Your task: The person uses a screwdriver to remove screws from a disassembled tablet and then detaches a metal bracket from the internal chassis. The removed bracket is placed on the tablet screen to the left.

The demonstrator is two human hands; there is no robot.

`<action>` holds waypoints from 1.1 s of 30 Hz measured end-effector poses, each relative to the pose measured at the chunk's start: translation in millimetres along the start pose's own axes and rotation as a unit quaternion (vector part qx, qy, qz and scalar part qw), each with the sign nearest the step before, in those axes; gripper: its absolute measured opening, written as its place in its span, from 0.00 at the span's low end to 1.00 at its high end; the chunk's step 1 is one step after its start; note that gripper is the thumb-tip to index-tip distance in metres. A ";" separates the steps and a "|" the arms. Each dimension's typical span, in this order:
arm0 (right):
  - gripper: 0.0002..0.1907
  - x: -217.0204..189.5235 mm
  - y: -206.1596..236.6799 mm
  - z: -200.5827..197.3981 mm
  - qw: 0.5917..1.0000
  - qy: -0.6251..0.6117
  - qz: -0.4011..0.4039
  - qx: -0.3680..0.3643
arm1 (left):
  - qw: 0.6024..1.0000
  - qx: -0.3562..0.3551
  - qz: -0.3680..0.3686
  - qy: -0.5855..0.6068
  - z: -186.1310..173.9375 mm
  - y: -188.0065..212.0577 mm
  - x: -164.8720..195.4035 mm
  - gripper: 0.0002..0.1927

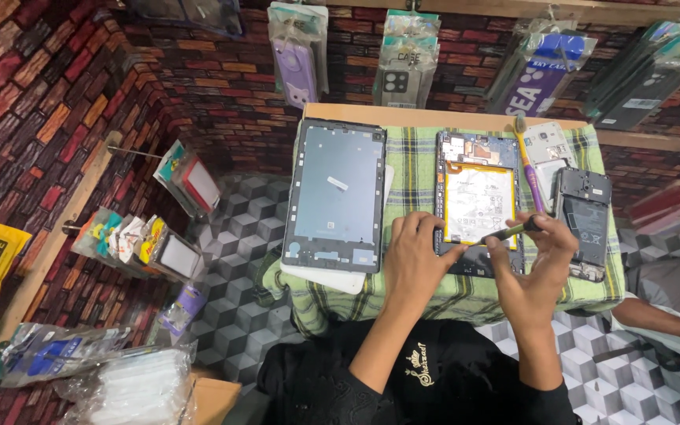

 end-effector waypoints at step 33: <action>0.34 1.6 0.2 3.9 1.000 -0.010 -0.001 0.013 | 0.999 0.004 0.000 0.039 -2.0 1.5 -1.8 0.06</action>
Point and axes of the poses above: each hand's wrist, its own y-axis away from the middle knuckle, its own z-axis out of the palm, x = y × z, the point moved 6 cm from there along -y, towards the middle knuckle, and after that the axes turned 9 degrees about z, right-handed, at the moved point
